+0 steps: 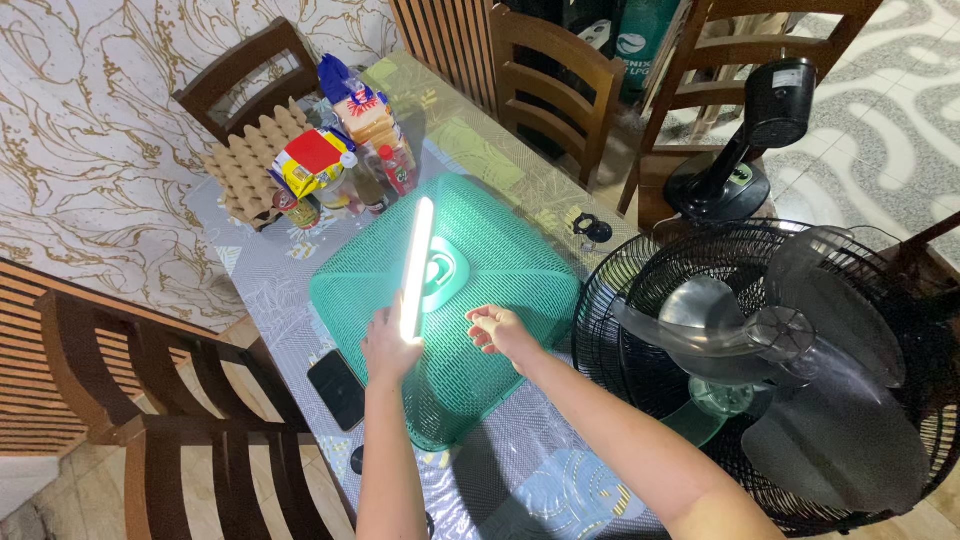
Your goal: The person assembles a standing fan by attaching the front and rear grilles to the fan blades and securing them with a central knob. The person handles the fan blades, grilles, and knob, then places the assembled fan on a chair.
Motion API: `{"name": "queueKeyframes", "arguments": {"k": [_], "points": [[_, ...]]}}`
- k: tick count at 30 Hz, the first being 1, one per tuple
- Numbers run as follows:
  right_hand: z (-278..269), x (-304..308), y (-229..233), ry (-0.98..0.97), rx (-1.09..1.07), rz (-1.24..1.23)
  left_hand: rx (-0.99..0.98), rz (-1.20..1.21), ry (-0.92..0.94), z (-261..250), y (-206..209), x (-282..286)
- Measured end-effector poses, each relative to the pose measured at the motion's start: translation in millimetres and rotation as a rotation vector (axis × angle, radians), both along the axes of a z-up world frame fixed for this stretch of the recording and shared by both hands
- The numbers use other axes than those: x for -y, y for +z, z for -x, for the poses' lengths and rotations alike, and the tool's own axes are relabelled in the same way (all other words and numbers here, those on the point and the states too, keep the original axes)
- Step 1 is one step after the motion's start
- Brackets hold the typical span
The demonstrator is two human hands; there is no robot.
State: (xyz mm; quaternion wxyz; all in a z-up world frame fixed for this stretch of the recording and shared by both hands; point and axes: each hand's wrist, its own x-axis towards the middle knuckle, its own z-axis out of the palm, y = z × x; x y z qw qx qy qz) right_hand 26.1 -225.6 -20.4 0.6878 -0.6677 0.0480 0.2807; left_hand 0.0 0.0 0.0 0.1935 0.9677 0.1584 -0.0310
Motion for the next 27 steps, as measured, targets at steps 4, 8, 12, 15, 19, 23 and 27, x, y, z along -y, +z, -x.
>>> {"name": "queueKeyframes", "arguments": {"k": [4,8,12,15,19,23,27], "points": [[-1,4,-4,-0.016,-0.006,-0.057,0.074,0.054,-0.005,7,12,4],[-1,24,16,-0.086,0.002,-0.101,0.361,0.067,-0.029,17,27,25],[7,75,58,-0.172,0.064,-0.196,0.682,0.245,-0.287,31,41,81],[28,135,89,-0.16,0.083,-0.29,0.519,0.322,-0.332,54,52,137],[60,253,117,-0.096,0.262,-0.141,0.538,0.472,-0.495,81,60,213],[94,374,123,-0.27,0.489,0.208,0.351,0.631,-0.525,108,65,289],[137,476,122,-0.262,0.785,1.093,0.242,0.578,-0.626,121,56,355]]}}
